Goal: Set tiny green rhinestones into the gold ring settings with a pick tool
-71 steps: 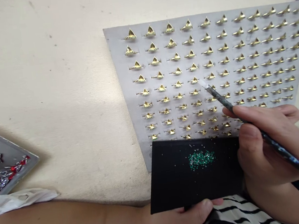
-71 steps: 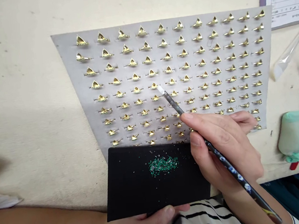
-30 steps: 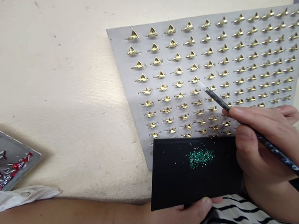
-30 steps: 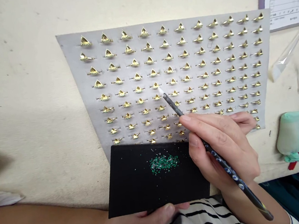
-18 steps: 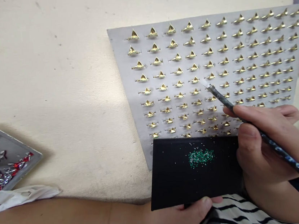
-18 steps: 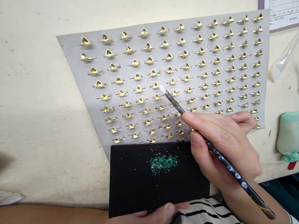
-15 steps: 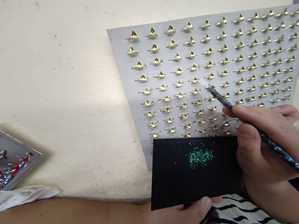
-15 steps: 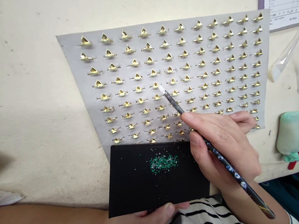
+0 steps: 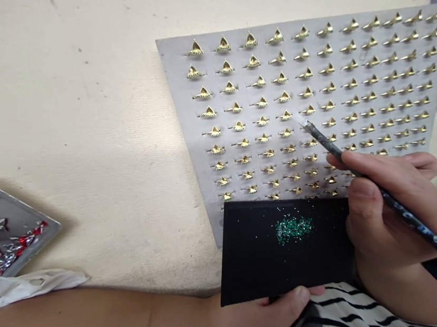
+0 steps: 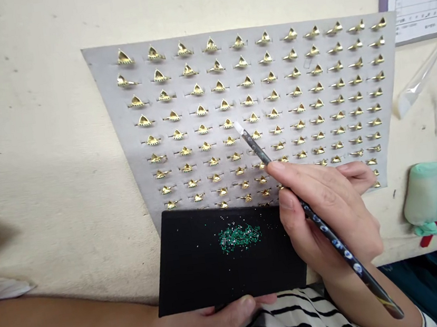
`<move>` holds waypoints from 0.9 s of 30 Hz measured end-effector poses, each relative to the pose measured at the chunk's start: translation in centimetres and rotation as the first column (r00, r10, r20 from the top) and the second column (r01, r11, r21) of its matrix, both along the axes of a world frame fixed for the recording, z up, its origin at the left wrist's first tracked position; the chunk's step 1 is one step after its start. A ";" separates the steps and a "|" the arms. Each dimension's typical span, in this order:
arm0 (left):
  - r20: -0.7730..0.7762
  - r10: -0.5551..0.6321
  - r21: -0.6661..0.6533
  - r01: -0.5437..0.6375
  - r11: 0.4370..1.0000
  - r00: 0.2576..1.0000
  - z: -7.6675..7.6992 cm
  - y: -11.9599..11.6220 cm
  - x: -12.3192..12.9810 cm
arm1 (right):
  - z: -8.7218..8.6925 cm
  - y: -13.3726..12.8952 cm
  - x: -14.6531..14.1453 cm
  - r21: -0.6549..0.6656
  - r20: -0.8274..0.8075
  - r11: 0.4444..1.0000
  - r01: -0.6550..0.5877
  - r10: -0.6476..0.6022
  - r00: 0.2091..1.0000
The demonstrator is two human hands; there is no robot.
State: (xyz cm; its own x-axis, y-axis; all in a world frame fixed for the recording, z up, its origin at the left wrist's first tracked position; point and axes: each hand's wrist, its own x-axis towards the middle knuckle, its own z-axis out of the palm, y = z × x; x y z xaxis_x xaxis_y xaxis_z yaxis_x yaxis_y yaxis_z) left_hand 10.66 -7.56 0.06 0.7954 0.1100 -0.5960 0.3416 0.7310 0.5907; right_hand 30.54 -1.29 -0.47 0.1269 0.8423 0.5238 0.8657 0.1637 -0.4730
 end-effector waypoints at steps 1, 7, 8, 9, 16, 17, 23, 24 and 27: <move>-0.002 0.002 0.011 -0.002 1.000 1.000 0.0 0.1 0.0 | 0.0 0.0 0.0 0.009 0.003 1.000 -0.012 0.012 1.000; 0.012 -0.013 0.038 0.012 0.999 1.000 0.1 0.1 0.1 | 0.9 -0.5 -0.6 -0.111 0.010 0.994 -0.007 0.008 1.000; 0.011 -0.020 0.028 0.020 0.999 1.000 0.1 0.1 0.1 | 1.1 -0.6 -0.7 -0.143 0.010 0.990 0.004 -0.003 1.000; 0.005 -0.025 0.019 0.025 1.000 1.000 0.1 0.1 0.1 | 1.2 -0.7 -0.8 -0.174 0.010 0.985 0.013 -0.011 1.000; 0.005 -0.028 0.036 0.028 0.999 1.000 0.0 0.1 0.1 | 0.9 -0.3 -0.5 -0.058 0.013 0.998 -0.004 0.004 1.000; 0.000 -0.035 0.044 0.035 0.998 0.999 -0.1 0.1 0.0 | 0.9 -0.2 -0.6 -0.051 0.003 0.999 0.002 -0.002 1.000; 0.013 -0.033 0.073 0.032 0.997 0.999 -0.2 0.0 -0.1 | 0.8 -0.2 -0.6 -0.051 0.008 0.999 -0.003 0.003 1.000; 0.012 -0.034 0.073 0.033 0.997 0.999 -0.2 0.0 -0.1 | 0.8 -0.2 -0.5 -0.051 0.012 0.999 -0.007 0.008 1.000; 0.010 -0.050 0.067 0.049 0.997 0.999 -0.1 -0.1 -0.2 | 0.8 -0.3 -0.2 -0.045 0.017 0.999 -0.025 0.026 1.000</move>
State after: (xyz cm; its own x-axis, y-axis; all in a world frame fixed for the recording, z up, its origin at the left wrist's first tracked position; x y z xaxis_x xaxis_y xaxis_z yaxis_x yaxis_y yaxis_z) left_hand 10.49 -7.66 -0.01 0.8078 0.1090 -0.5793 0.3694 0.6723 0.6415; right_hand 30.35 -1.60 0.29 0.0964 0.8680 0.4871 0.8698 0.1644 -0.4652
